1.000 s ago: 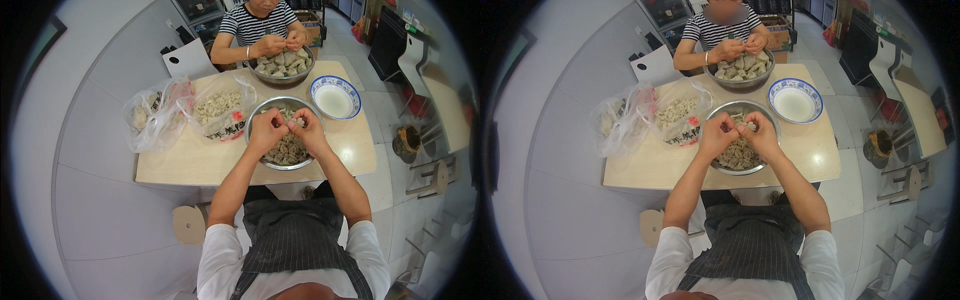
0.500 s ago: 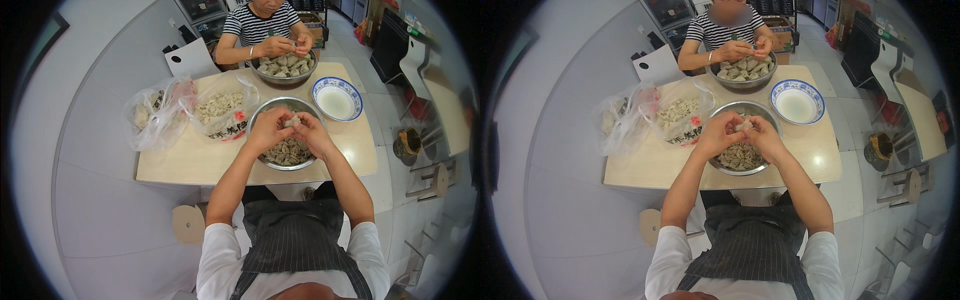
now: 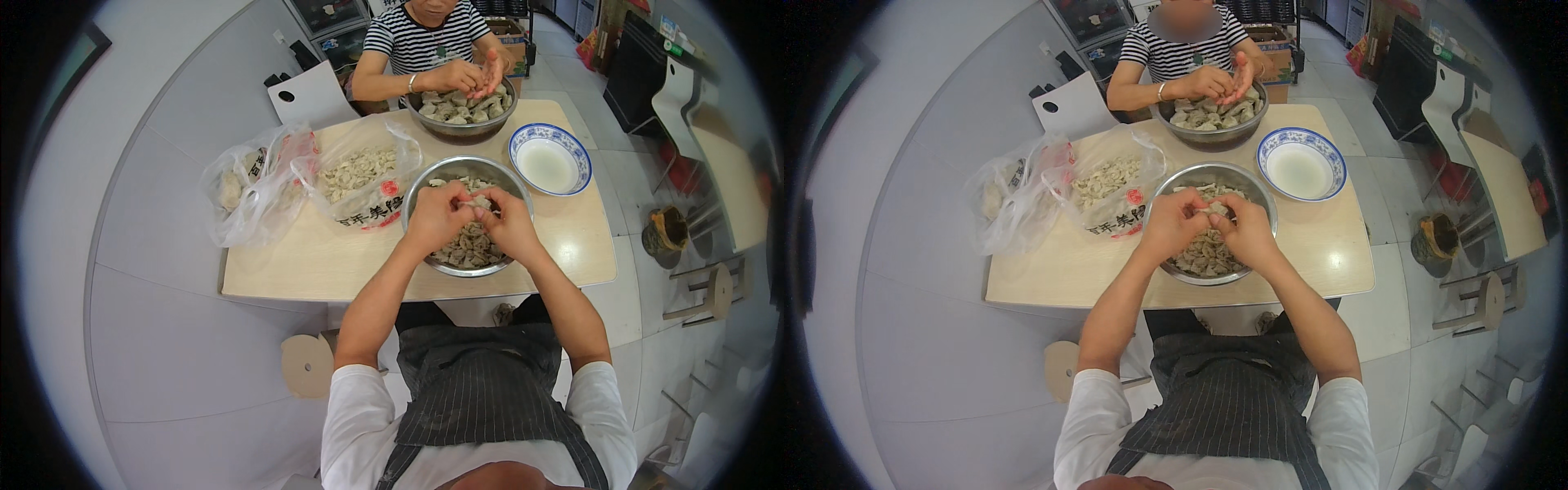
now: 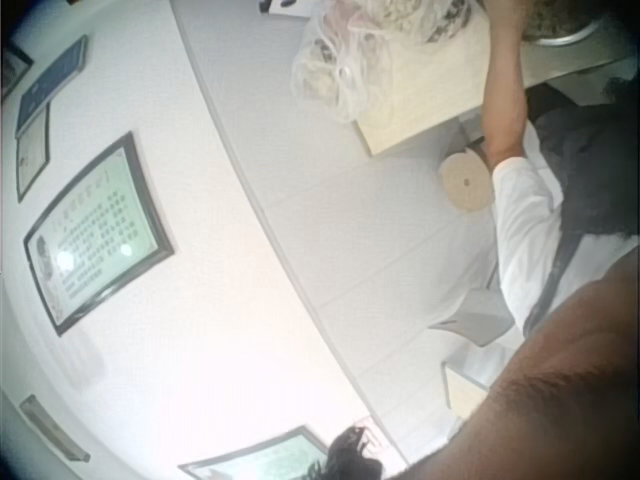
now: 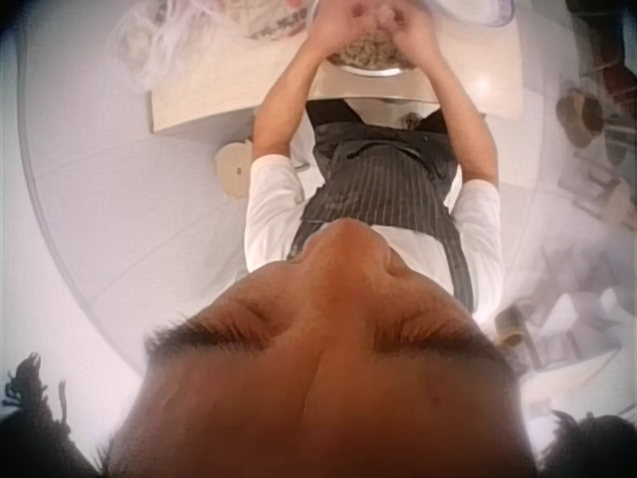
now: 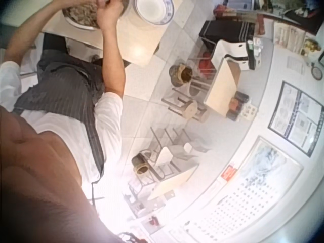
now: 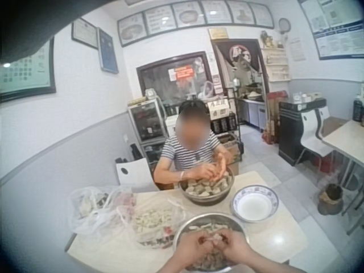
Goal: The person prepares food by hand, picking up small pieces of food from a metal bowl and placing them into a plastic bag, while another person sits across the table doing the same.
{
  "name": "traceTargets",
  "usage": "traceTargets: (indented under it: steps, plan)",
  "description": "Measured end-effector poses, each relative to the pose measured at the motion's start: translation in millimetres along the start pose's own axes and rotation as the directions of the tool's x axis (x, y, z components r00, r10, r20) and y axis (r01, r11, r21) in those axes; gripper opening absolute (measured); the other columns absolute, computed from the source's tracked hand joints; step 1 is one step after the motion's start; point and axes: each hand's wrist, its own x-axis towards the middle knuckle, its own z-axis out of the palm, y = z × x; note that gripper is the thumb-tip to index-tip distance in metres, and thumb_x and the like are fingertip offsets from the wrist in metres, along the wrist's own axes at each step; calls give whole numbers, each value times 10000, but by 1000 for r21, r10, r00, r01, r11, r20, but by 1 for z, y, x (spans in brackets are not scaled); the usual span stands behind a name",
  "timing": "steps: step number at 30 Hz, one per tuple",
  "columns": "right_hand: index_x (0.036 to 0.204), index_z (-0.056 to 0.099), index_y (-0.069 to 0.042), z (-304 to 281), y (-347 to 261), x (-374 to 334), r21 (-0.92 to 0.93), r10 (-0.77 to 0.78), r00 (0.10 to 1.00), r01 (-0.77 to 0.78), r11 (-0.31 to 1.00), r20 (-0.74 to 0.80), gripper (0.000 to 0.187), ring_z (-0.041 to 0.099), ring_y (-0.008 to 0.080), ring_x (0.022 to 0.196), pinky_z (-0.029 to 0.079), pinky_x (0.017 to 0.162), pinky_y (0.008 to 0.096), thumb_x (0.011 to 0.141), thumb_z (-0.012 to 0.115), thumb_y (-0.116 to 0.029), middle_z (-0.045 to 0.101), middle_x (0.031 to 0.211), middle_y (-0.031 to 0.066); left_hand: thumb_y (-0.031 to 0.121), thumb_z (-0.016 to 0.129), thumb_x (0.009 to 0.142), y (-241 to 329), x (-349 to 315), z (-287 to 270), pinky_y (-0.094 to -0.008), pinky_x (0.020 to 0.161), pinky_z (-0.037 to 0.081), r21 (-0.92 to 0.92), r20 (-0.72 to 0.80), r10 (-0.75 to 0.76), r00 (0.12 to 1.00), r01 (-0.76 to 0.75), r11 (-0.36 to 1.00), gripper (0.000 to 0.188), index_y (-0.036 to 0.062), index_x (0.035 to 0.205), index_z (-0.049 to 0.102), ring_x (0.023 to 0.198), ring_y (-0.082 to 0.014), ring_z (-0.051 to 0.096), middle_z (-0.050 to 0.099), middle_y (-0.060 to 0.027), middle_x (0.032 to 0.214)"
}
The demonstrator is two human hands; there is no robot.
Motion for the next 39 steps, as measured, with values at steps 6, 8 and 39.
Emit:
traceTargets:
  steps: [6, 8, 39]
  plan:
    - [1044, 662, -6, -1, 9, 4, -83, -102, 994, 98, 992, -44, 237, 626, 225, 712, 508, 705, 347, 836, 716, -103, 678, 841, 143, 28, 630, 847, -24, 8, -5, -236, 555, 471, -27, -118, -220, 968, 218, 976, 81, 11, 927, 634, 615, -81, 589, 616, -12, 670]
    - [1035, 660, -14, -10, 4, 0, -102, -41, 999, 37, 994, -31, 251, 617, 228, 702, 504, 689, 344, 815, 734, -109, 669, 826, 141, 22, 627, 860, -28, 10, -17, -234, 569, 486, -55, -98, -215, 972, 211, 976, 130, 14, 989, 625, 644, -87, 602, 623, -16, 725]
    - [951, 572, -15, -7, -16, 6, -229, -90, 996, 92, 969, 21, 307, 599, 183, 714, 490, 666, 305, 709, 759, -34, 612, 810, 115, 33, 692, 750, -28, 12, 3, -233, 540, 442, -319, 196, -141, 970, 199, 927, 171, 16, 876, 578, 639, -74, 556, 593, -8, 686]
